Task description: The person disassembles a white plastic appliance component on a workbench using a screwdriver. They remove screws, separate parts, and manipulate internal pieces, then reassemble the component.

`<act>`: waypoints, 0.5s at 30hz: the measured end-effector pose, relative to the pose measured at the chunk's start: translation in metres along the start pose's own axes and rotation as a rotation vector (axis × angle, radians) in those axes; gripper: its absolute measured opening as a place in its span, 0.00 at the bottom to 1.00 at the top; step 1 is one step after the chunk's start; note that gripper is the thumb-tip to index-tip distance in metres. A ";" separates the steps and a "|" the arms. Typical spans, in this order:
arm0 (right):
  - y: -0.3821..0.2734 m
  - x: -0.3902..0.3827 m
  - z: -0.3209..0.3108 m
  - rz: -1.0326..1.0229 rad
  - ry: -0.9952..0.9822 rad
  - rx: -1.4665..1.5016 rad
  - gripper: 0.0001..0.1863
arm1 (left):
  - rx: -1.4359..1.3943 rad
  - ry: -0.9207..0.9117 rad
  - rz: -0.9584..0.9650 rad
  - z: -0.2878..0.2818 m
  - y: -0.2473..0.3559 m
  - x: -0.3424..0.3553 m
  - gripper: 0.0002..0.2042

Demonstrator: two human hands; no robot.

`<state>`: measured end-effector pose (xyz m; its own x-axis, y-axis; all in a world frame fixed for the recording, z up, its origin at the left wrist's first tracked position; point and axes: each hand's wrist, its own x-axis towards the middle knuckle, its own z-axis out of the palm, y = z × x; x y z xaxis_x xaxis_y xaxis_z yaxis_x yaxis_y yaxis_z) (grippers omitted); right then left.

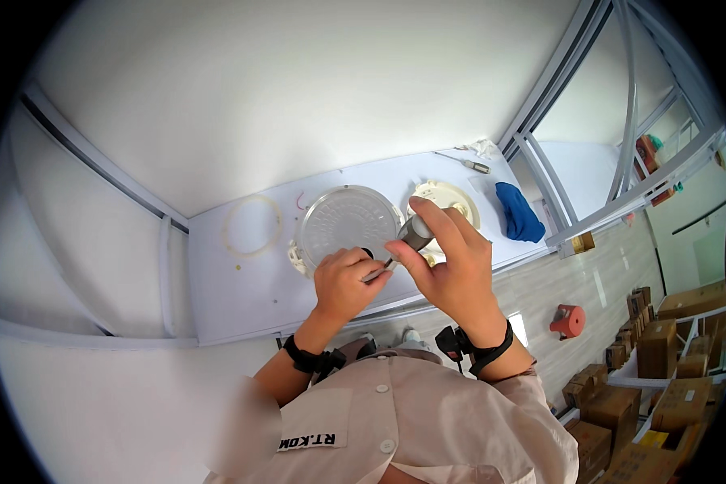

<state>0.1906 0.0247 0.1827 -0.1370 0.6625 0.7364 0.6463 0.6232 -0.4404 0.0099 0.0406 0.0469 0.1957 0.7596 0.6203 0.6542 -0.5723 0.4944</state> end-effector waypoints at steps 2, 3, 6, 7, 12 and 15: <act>0.001 0.001 -0.001 -0.006 -0.030 0.033 0.28 | 0.008 -0.006 -0.003 -0.001 0.000 0.000 0.06; 0.002 0.002 -0.002 -0.025 -0.044 0.066 0.28 | 0.012 -0.012 -0.004 -0.001 0.001 0.001 0.06; 0.007 0.002 -0.003 -0.034 -0.149 0.106 0.29 | 0.008 -0.024 -0.022 -0.002 0.001 0.002 0.06; 0.009 0.001 -0.003 -0.029 -0.194 0.110 0.29 | 0.003 -0.028 -0.031 -0.002 0.002 0.002 0.07; 0.012 -0.002 0.001 0.000 -0.240 0.391 0.31 | -0.012 -0.012 -0.022 -0.002 0.002 0.004 0.07; 0.009 0.000 0.005 -0.022 -0.143 0.388 0.30 | -0.003 -0.033 -0.033 0.001 -0.003 0.002 0.06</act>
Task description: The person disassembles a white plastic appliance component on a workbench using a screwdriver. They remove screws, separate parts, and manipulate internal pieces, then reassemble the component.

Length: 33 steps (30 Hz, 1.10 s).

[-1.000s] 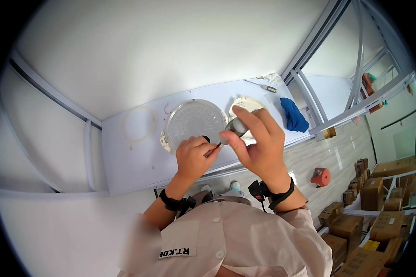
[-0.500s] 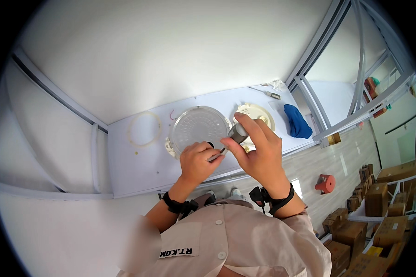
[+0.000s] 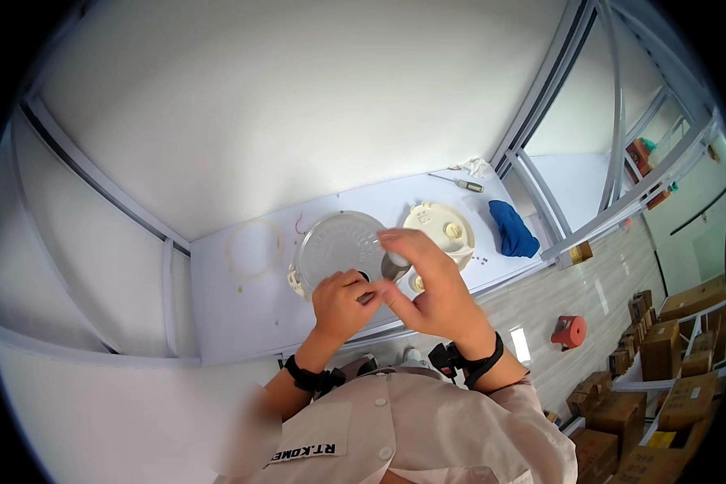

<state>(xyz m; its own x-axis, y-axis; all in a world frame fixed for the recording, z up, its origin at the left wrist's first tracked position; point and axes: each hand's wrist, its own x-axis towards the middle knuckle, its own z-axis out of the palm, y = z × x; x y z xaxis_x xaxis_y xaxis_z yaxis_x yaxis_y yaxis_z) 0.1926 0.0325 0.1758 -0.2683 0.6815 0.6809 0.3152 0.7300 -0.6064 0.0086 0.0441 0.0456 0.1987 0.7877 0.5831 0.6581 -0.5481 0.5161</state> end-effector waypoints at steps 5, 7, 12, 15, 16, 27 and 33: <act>-0.003 -0.001 0.004 -0.010 0.143 -0.184 0.29 | -0.028 0.041 0.010 -0.003 0.007 0.005 0.06; -0.006 -0.003 0.003 0.036 0.114 -0.149 0.28 | -0.028 0.047 0.029 -0.004 0.006 0.006 0.06; -0.016 -0.001 0.006 0.111 0.126 0.041 0.28 | -0.040 0.015 0.013 -0.007 0.004 0.006 0.05; -0.016 0.002 0.001 0.064 0.040 -0.028 0.30 | -0.033 0.015 0.016 -0.007 0.002 0.004 0.05; -0.017 0.005 0.000 0.038 0.051 -0.061 0.29 | -0.028 0.018 0.021 -0.007 0.002 0.004 0.05; -0.005 -0.005 0.001 -0.003 0.068 -0.159 0.36 | -0.035 0.016 0.020 -0.006 0.001 0.004 0.06; -0.004 -0.001 -0.004 -0.052 0.044 -0.050 0.31 | -0.014 0.035 0.037 -0.008 0.002 0.004 0.06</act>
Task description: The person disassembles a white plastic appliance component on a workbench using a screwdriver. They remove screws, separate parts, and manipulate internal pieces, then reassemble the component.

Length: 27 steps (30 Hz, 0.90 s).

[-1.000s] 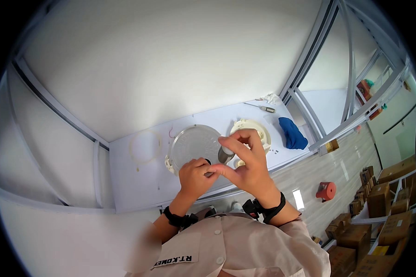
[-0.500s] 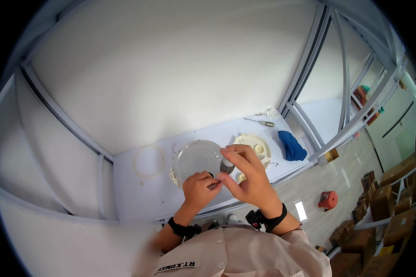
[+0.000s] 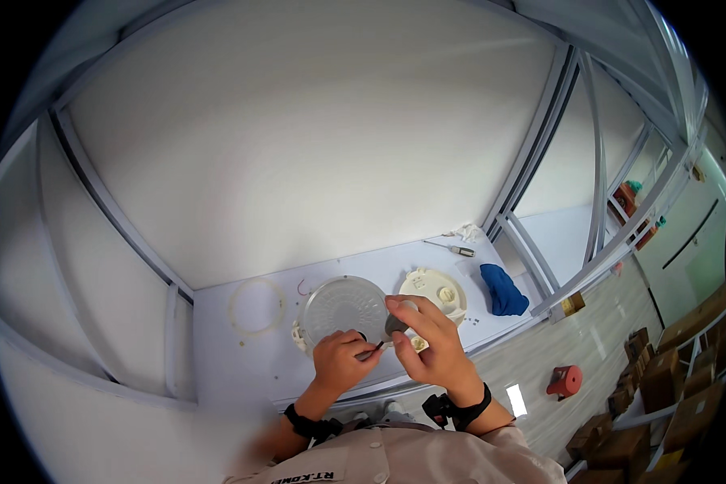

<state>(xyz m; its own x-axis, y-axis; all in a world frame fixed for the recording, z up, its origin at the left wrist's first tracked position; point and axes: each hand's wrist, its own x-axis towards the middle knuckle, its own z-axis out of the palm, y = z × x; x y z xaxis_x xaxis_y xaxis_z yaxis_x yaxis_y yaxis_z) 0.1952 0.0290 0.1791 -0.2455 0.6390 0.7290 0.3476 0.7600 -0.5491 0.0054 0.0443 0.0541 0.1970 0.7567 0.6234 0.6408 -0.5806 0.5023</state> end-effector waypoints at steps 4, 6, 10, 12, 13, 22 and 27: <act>0.001 0.005 0.000 -0.072 0.100 -0.149 0.31 | -0.010 -0.004 0.000 0.001 -0.003 -0.002 0.06; 0.009 -0.008 0.002 0.034 0.082 -0.126 0.29 | -0.021 -0.006 0.006 0.000 -0.002 0.000 0.06; 0.005 -0.003 0.000 -0.033 0.061 -0.051 0.29 | -0.017 -0.018 0.009 -0.002 -0.001 0.001 0.06; 0.003 -0.001 0.002 -0.072 0.010 -0.030 0.29 | -0.013 -0.024 0.008 -0.001 -0.003 0.000 0.05; 0.001 -0.002 0.002 -0.061 -0.001 -0.012 0.29 | -0.009 -0.028 0.008 -0.001 -0.003 -0.001 0.05; 0.001 -0.005 -0.004 -0.037 0.062 -0.106 0.29 | 0.000 -0.026 0.017 -0.003 -0.002 0.001 0.05; 0.001 0.002 -0.007 -0.058 0.045 -0.038 0.30 | -0.026 -0.039 -0.001 -0.001 -0.003 0.001 0.05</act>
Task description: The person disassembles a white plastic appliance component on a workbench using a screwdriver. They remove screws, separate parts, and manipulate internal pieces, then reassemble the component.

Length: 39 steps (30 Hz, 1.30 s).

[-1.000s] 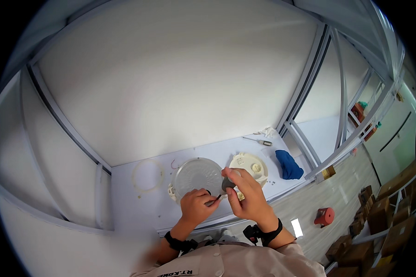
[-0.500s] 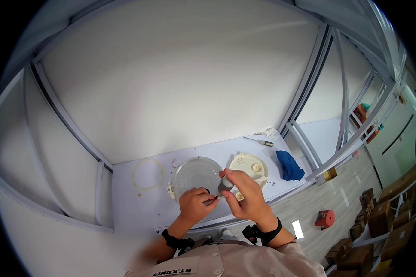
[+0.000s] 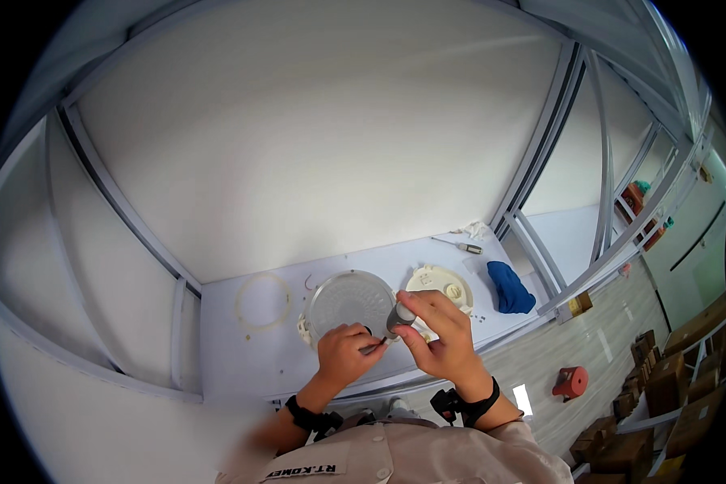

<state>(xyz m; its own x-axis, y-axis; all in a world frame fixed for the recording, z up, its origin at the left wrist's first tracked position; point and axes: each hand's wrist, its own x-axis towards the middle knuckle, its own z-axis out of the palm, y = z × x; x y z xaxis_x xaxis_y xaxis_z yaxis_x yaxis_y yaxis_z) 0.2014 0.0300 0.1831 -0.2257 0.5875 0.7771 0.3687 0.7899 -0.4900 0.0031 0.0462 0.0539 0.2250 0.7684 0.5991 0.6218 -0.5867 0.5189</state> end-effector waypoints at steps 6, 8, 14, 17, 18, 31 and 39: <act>-0.002 0.004 0.001 -0.056 0.014 0.023 0.29 | 0.008 0.001 0.002 -0.002 0.001 0.000 0.06; -0.003 0.002 -0.002 0.008 -0.020 -0.033 0.28 | 0.005 -0.001 0.005 -0.001 0.000 0.000 0.06; -0.005 0.001 -0.005 0.121 -0.143 0.055 0.23 | -0.010 -0.029 -0.025 -0.001 0.000 0.000 0.05; -0.006 0.008 -0.001 0.039 -0.112 0.079 0.26 | -0.001 -0.028 -0.018 -0.002 0.000 0.000 0.05; -0.007 0.010 0.000 0.005 -0.084 0.070 0.28 | -0.001 -0.028 -0.024 -0.002 0.000 0.000 0.05; -0.009 0.011 -0.001 0.047 -0.120 0.075 0.29 | -0.015 -0.025 -0.031 -0.001 0.000 0.002 0.06; -0.004 0.002 -0.003 0.117 -0.144 -0.007 0.28 | -0.015 -0.027 -0.038 -0.003 0.001 0.002 0.06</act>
<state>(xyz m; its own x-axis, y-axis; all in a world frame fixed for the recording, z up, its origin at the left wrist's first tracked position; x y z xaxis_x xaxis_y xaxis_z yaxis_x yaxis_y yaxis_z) 0.2024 0.0276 0.1879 -0.3078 0.6944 0.6504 0.4058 0.7141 -0.5704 0.0020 0.0466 0.0577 0.2215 0.7967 0.5623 0.6191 -0.5604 0.5502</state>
